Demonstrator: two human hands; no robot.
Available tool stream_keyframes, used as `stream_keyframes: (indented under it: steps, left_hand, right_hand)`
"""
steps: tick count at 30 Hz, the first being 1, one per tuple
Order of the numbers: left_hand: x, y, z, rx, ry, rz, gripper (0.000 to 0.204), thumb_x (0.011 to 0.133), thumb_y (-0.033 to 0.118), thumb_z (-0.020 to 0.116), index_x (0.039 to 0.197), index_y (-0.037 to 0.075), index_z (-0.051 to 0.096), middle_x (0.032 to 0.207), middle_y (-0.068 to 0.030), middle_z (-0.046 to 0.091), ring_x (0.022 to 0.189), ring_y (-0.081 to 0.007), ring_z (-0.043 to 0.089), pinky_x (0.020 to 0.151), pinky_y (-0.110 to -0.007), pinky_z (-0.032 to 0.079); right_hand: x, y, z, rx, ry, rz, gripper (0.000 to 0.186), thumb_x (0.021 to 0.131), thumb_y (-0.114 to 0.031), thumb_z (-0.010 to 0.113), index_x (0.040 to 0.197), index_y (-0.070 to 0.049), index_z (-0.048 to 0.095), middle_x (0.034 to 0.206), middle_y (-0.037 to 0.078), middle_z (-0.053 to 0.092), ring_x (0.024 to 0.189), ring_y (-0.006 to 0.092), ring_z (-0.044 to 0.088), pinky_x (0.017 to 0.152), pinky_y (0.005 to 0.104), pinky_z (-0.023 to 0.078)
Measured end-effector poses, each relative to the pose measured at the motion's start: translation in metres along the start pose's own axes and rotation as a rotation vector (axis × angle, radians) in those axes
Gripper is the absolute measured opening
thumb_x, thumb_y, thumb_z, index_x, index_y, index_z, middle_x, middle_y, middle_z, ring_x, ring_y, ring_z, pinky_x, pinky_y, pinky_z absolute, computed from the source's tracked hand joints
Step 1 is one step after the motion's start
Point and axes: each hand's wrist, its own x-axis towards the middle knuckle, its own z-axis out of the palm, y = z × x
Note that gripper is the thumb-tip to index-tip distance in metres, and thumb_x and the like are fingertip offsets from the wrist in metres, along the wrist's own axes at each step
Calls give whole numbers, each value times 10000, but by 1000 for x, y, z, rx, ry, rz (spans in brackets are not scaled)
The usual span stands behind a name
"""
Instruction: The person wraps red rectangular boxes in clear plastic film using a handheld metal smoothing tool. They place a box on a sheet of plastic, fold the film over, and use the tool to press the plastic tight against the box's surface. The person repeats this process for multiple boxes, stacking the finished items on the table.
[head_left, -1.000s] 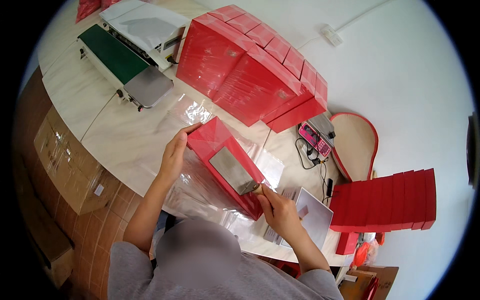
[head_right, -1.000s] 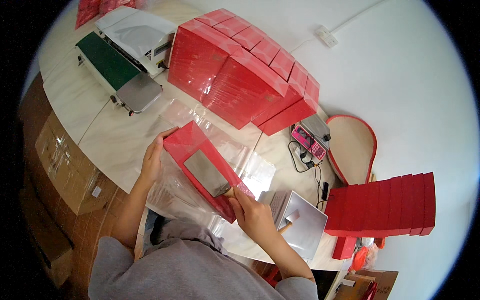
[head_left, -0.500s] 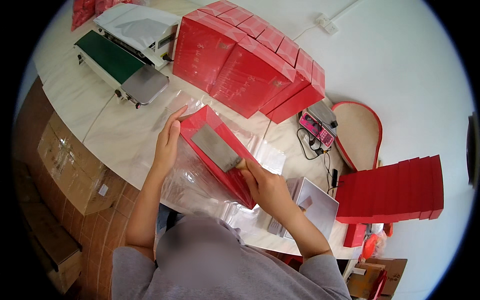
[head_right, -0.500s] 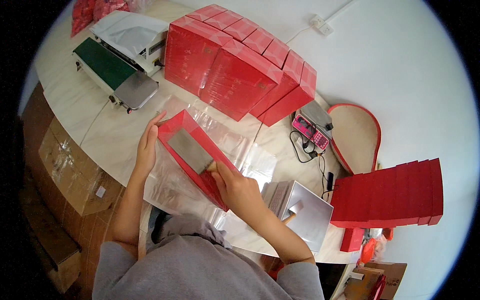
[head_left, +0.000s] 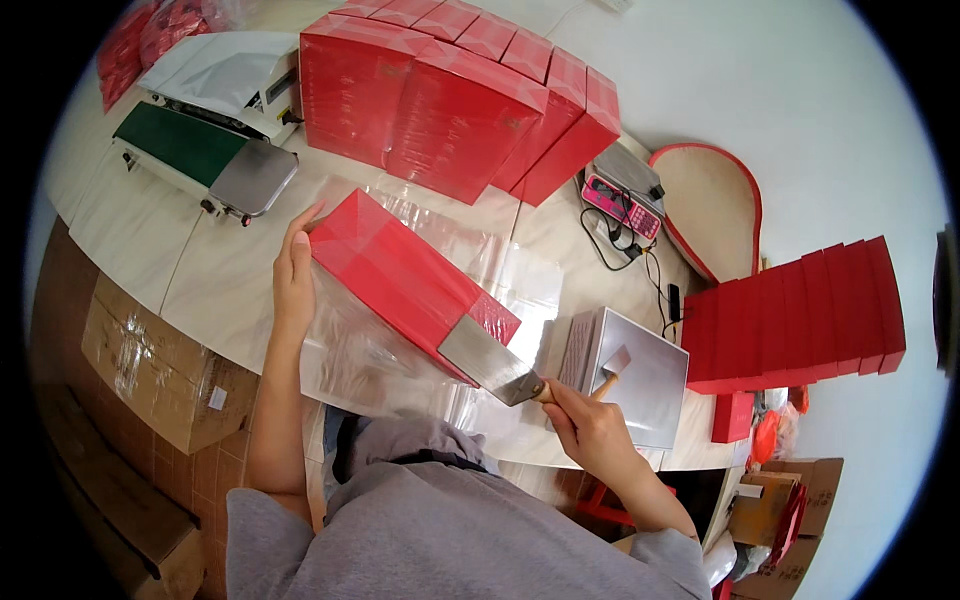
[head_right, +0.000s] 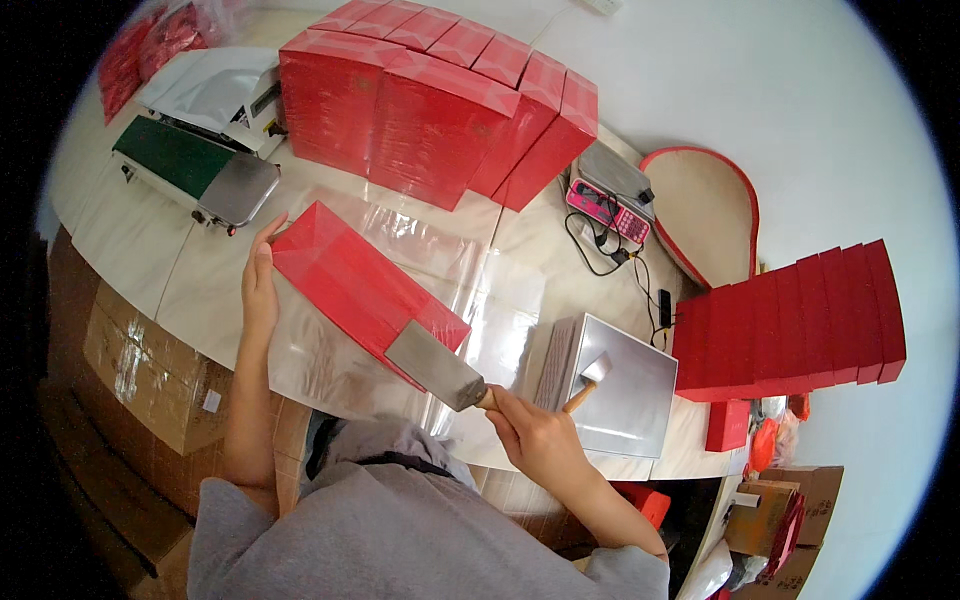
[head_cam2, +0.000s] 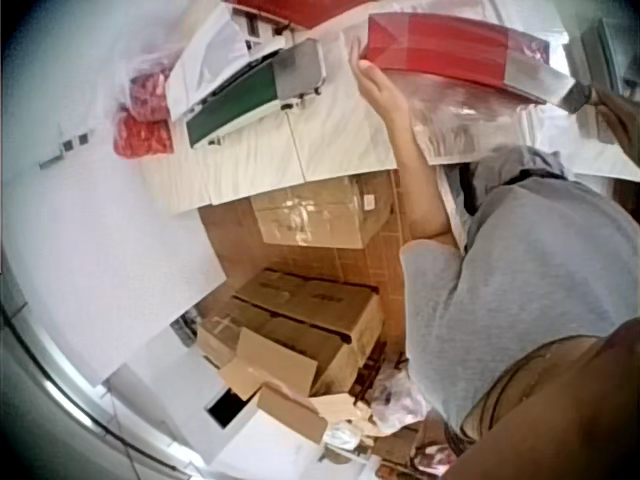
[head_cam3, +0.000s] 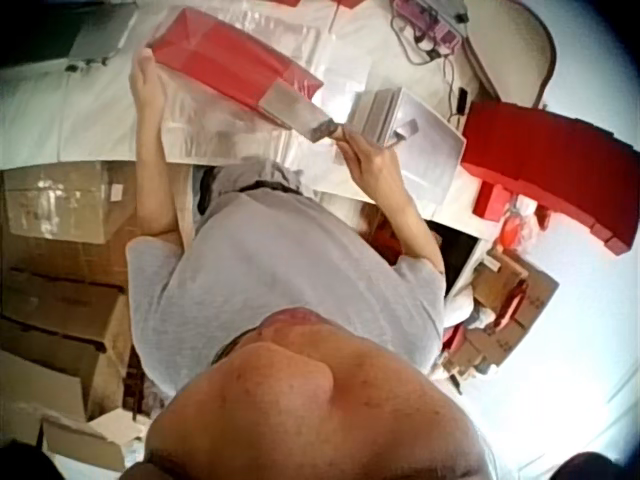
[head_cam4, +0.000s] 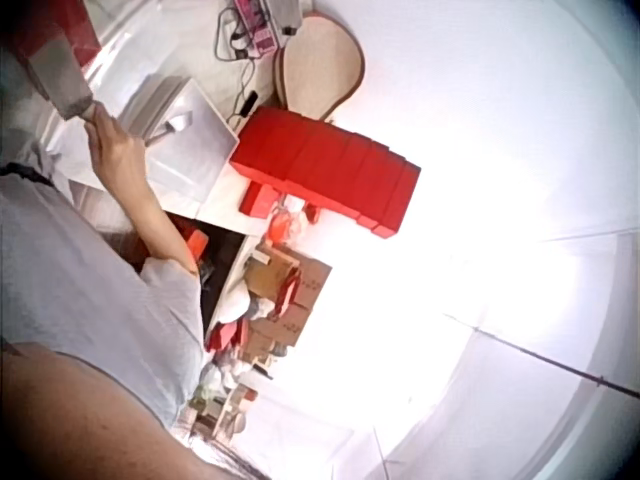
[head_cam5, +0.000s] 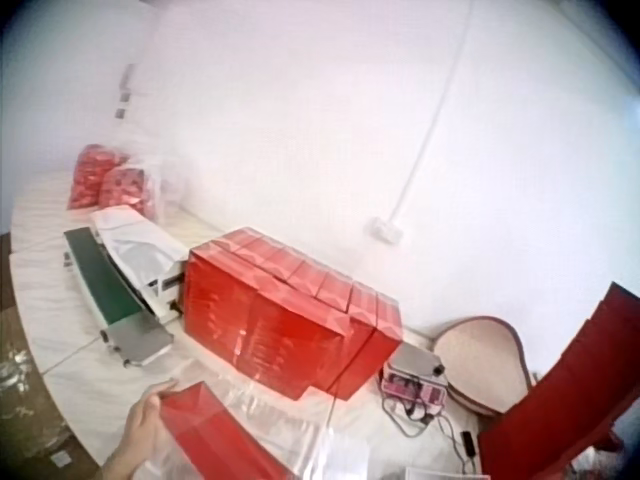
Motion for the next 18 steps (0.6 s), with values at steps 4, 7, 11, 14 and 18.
stream_keyframes:
  steps: [4,7,11,14,18]
  left_hand:
    - [0,1,1,-27,6,12,495,1051,348,276,1322,21,529,1304,-134,565,1228,-229,494,1087,-342,304]
    - [2,1,4,-14,14,59,500,1052,342,266,1315,10,531,1317,-141,559,1243,-235,490,1092,-341,303]
    - [3,1,8,-7,1,68,506,1053,332,249,1299,-2,539,1321,-143,557,1256,-242,484,1095,-335,299]
    - [2,-2,6,-9,6,72,509,1054,325,242,1287,-11,544,1317,-146,560,1260,-241,482,1097,-332,297]
    - [2,-4,7,-74,7,41,508,1052,314,240,1275,-25,546,1309,-143,563,1253,-232,485,1096,-325,296]
  right_hand:
    - [-18,9,-9,37,-26,44,254,890,-122,645,1117,-11,618,765,145,661,608,316,647,520,371,506]
    - [-26,20,-6,61,10,61,244,885,-137,658,1089,-8,623,739,135,655,581,310,640,508,365,500]
    - [-28,19,4,142,28,74,222,891,-135,654,1064,1,625,737,131,652,568,294,636,495,355,488]
    - [-7,0,5,120,8,-75,202,874,-81,649,1051,12,620,742,163,648,593,314,636,529,363,489]
    - [16,-9,12,63,33,-110,196,871,-97,662,1035,1,622,712,140,640,578,303,628,498,373,473]
